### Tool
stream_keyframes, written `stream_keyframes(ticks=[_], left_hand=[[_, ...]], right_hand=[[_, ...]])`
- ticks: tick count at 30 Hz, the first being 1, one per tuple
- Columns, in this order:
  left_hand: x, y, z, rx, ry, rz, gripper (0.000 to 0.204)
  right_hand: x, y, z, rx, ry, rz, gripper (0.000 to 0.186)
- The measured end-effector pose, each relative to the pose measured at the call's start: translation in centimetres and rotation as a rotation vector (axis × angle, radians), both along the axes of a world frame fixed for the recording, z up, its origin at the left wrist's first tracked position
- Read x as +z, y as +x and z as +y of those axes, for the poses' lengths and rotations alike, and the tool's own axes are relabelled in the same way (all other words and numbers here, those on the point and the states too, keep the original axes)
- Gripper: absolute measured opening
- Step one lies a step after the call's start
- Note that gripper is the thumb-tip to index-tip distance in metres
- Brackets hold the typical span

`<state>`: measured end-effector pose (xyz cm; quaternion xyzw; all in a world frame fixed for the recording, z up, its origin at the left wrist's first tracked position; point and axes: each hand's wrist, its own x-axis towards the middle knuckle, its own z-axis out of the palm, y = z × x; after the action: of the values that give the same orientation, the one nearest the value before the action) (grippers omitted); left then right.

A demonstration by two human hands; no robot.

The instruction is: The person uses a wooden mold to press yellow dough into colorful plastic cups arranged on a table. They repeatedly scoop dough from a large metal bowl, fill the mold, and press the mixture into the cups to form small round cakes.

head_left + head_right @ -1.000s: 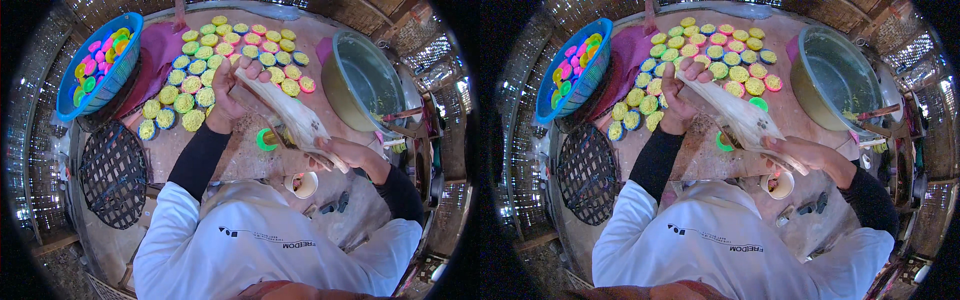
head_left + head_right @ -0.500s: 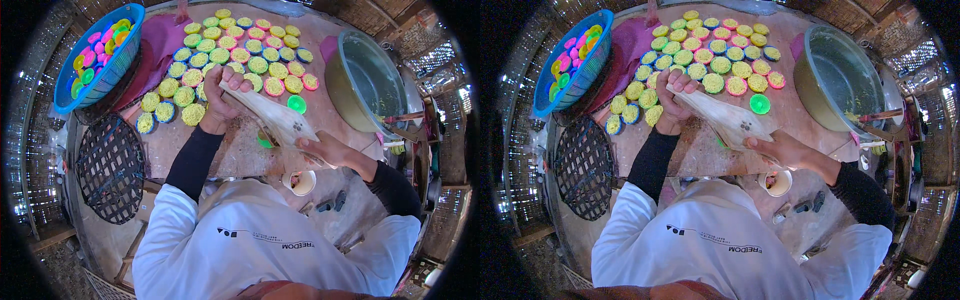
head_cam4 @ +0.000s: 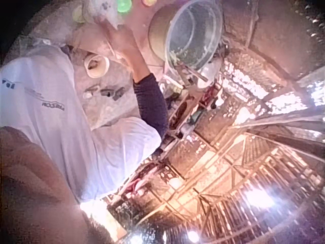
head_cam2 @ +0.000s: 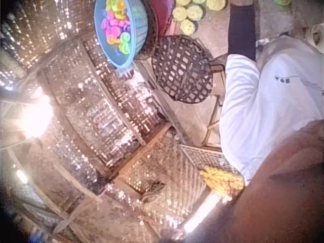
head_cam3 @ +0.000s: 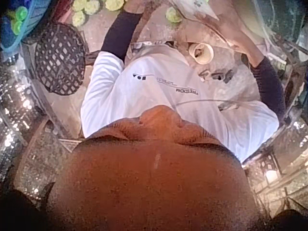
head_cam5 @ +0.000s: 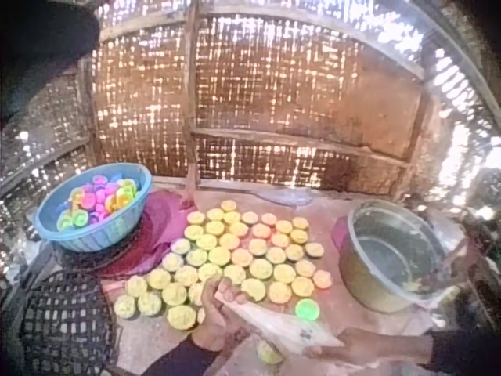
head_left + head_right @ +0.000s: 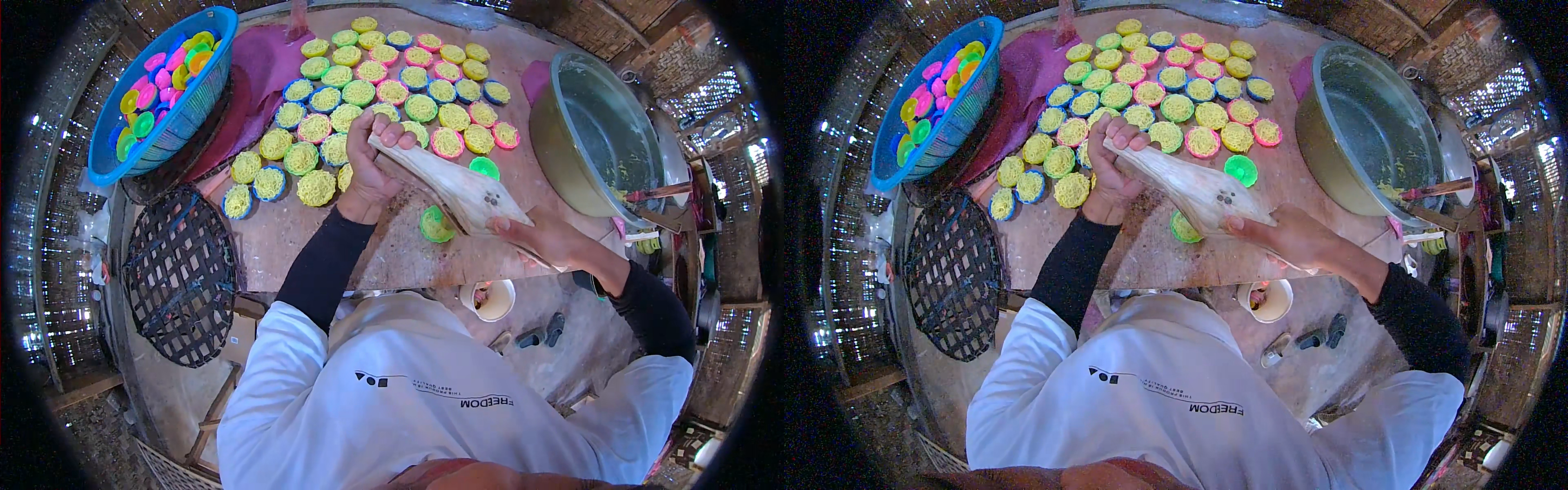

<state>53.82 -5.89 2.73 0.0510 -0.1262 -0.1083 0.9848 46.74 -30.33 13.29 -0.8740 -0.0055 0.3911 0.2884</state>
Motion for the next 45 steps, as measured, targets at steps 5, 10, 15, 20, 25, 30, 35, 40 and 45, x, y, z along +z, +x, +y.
stream_keyframes(ticks=[5, 10, 15, 20, 25, 30, 35, 40, 45], left_hand=[[0.3, 0.7, 1.1, -0.013, -0.038, -0.033, 0.032], [0.9, -0.1, 2.2, 0.048, 0.046, 0.039, 0.032], [0.0, -0.9, 1.0, 0.088, 0.055, 0.149, 0.032], [0.7, -0.3, 0.4, 0.090, 0.038, 0.109, 0.031], [1.6, -0.5, 1.6, 0.146, 0.130, 0.130, 0.031], [2.0, -1.0, -0.3, 0.138, 0.096, 0.182, 0.031], [4.7, -0.6, -0.6, 0.172, 0.234, -0.063, 0.026], [3.3, -1.8, -1.4, -0.041, 0.549, -0.080, 0.022], [-0.8, -3.5, -2.2, 0.150, 1.765, -0.984, 0.034]], right_hand=[[-1.4, -0.2, 0.8, 0.073, -0.194, -0.127, 0.064], [-1.9, -0.6, 1.7, 0.040, -0.066, -0.107, 0.079], [0.0, -1.1, 1.5, 0.038, -0.166, -0.020, 0.083], [-0.5, -1.2, 0.9, 0.087, -0.217, -0.220, 0.086], [-0.3, -1.4, 2.1, 0.121, -0.205, -0.208, 0.083], [-2.3, -1.1, -0.8, 0.207, -0.183, -0.436, 0.069], [-2.5, -1.4, -1.3, 0.112, -0.079, -0.404, 0.068], [-3.7, -2.6, -3.0, -0.008, 0.145, -0.350, 0.060], [-5.8, -3.3, -4.2, -0.165, 0.281, -0.276, 0.059]])
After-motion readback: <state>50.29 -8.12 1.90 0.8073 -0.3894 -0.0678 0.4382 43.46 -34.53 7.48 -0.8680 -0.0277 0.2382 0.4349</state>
